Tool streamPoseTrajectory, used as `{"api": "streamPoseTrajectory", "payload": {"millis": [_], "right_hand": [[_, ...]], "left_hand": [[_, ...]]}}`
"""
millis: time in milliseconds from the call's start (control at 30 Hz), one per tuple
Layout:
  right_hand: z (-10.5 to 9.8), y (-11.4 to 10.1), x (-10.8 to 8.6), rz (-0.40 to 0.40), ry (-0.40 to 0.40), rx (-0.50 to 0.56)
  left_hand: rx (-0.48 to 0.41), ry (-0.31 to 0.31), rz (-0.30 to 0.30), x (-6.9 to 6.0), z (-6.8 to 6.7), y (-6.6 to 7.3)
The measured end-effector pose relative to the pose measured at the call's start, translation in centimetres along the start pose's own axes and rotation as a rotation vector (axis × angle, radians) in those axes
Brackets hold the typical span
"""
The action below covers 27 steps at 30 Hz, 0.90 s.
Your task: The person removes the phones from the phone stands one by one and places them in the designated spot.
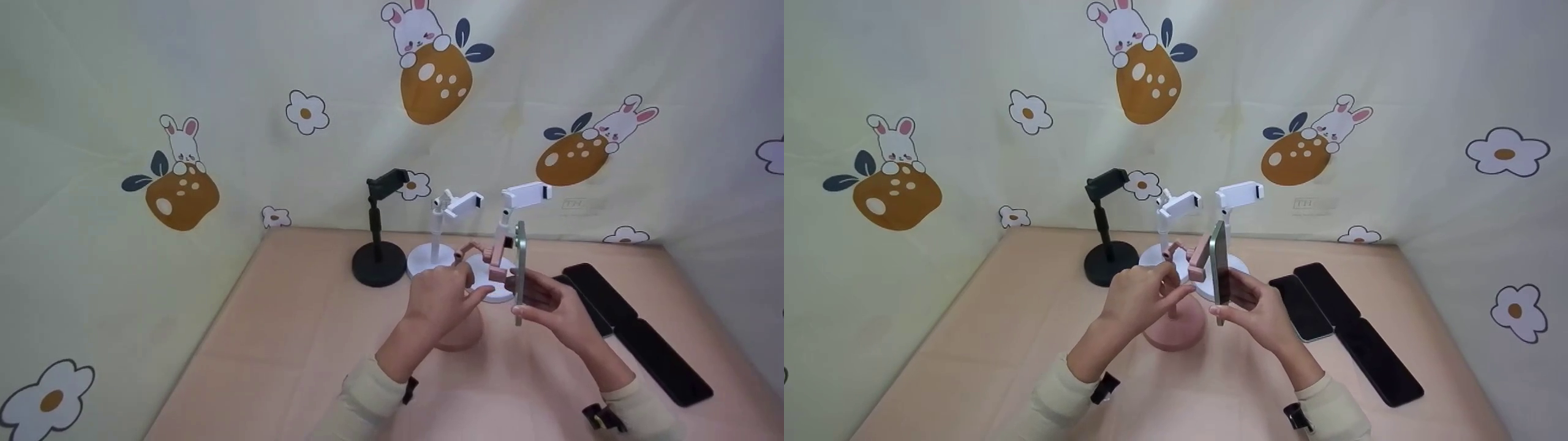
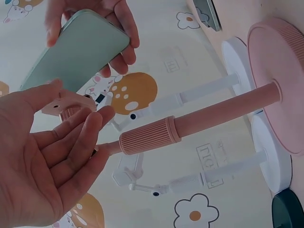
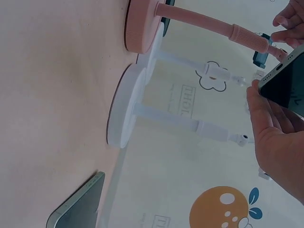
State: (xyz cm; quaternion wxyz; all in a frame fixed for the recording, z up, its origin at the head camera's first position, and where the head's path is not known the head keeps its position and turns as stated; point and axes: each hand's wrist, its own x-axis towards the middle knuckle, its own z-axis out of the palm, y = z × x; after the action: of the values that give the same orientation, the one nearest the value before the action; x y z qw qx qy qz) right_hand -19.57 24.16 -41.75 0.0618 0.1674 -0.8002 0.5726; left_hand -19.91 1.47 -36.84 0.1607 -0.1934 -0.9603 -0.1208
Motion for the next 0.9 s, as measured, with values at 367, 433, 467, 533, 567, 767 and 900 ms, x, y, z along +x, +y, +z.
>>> {"api": "streamPoseTrajectory", "payload": {"millis": [367, 433, 467, 533, 567, 767, 900], "right_hand": [[-1.1, 0.0, -0.7, 0.024, 0.040, -0.083], [-1.3, 0.0, -0.7, 0.039, 0.049, -0.125], [-1.4, 0.0, -0.8, 0.044, 0.053, -0.149], [-1.6, 0.0, -0.8, 0.046, 0.059, -0.178], [-1.7, 0.1, -0.8, 0.043, 0.063, -0.187], [-2.2, 0.3, -1.2, 0.036, 0.086, -0.222], [-2.5, 0.4, -1.5, 0.048, 0.084, -0.247]], "left_hand": [[0.004, -0.002, -0.063, 0.2, 0.7, -1.2], [-0.001, -0.002, -0.079, 0.3, 0.8, -1.4], [-0.004, -0.002, -0.088, 0.3, 0.9, -1.5], [-0.013, -0.002, -0.109, 0.4, 1.1, -1.7], [-0.020, -0.003, -0.117, 0.4, 1.2, -1.8], [-0.046, 0.006, -0.167, 0.6, 1.5, -2.2], [-0.055, 0.014, -0.180, 0.7, 1.9, -2.5]]}}
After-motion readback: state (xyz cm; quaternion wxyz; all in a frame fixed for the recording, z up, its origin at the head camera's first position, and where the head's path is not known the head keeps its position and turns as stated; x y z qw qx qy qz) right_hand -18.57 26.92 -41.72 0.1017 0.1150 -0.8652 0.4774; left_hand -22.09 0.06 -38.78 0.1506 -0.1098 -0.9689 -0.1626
